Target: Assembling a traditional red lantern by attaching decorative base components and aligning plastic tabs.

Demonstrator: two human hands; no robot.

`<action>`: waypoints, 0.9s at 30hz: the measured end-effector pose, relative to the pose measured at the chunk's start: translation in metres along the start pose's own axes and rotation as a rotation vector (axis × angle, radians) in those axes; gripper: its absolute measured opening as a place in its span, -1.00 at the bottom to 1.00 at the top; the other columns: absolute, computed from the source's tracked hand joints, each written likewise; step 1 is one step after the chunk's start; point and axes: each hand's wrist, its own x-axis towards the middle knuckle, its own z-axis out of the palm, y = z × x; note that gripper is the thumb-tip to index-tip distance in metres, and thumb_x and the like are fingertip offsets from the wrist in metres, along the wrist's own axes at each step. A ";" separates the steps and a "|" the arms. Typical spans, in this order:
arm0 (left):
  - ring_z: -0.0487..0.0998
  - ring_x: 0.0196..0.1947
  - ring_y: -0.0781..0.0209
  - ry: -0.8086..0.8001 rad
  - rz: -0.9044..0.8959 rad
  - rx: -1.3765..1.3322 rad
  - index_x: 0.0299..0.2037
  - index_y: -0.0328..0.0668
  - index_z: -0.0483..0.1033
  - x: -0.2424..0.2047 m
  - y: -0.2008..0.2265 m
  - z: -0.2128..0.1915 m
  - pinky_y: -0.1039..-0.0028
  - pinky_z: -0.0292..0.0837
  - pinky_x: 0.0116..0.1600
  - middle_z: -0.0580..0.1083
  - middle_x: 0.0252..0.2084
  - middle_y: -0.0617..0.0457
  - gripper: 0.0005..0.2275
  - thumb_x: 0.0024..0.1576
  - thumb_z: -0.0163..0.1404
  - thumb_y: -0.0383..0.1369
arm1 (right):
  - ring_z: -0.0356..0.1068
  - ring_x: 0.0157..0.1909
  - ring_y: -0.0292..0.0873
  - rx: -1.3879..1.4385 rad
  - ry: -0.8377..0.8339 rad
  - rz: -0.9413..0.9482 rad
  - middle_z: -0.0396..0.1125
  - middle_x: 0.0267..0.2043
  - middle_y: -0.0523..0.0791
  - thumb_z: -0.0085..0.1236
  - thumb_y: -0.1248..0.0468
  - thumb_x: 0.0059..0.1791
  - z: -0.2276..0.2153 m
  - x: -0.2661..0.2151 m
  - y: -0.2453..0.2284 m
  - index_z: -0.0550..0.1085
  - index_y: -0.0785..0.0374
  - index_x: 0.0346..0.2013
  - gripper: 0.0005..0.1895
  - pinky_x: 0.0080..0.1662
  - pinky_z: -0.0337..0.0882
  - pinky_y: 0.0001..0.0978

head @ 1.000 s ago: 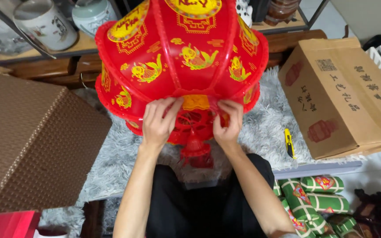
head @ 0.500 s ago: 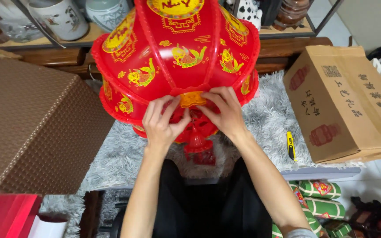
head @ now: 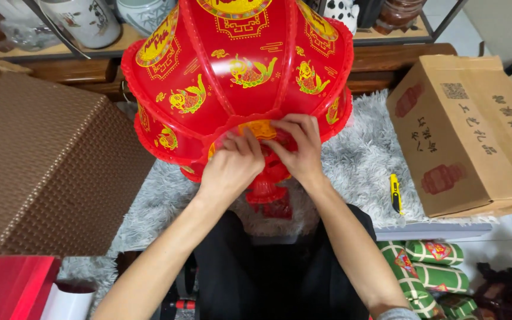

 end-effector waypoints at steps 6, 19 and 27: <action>0.53 -0.53 0.05 0.140 0.015 -0.052 -0.16 -0.32 0.64 -0.015 -0.007 0.015 0.51 0.41 -0.48 0.49 -0.45 -0.26 -0.77 0.13 -0.08 -0.44 | 0.37 -0.05 0.04 0.017 -0.022 -0.009 0.36 -0.12 -0.08 0.55 0.29 -0.15 0.002 0.005 -0.004 0.60 0.23 -0.08 -0.61 0.03 0.44 -0.11; 0.50 -0.54 0.06 0.369 -0.066 -0.143 -0.23 -0.30 0.65 -0.019 -0.009 0.013 0.50 0.43 -0.41 0.47 -0.47 -0.22 -0.80 0.24 -0.04 -0.38 | 0.35 -0.06 0.06 -0.050 -0.036 -0.091 0.37 -0.10 -0.04 0.42 0.20 -0.03 0.007 -0.004 -0.001 0.63 0.19 -0.02 -0.68 0.03 0.44 -0.13; 0.52 -0.53 0.04 0.385 -0.080 -0.163 -0.25 -0.30 0.64 -0.018 -0.007 0.012 0.49 0.44 -0.39 0.46 -0.49 -0.20 -0.81 0.25 -0.07 -0.43 | 0.36 -0.06 0.03 -0.089 0.029 -0.090 0.39 -0.11 -0.05 0.38 0.16 0.00 0.013 -0.010 0.000 0.66 0.16 -0.03 -0.72 0.06 0.45 -0.15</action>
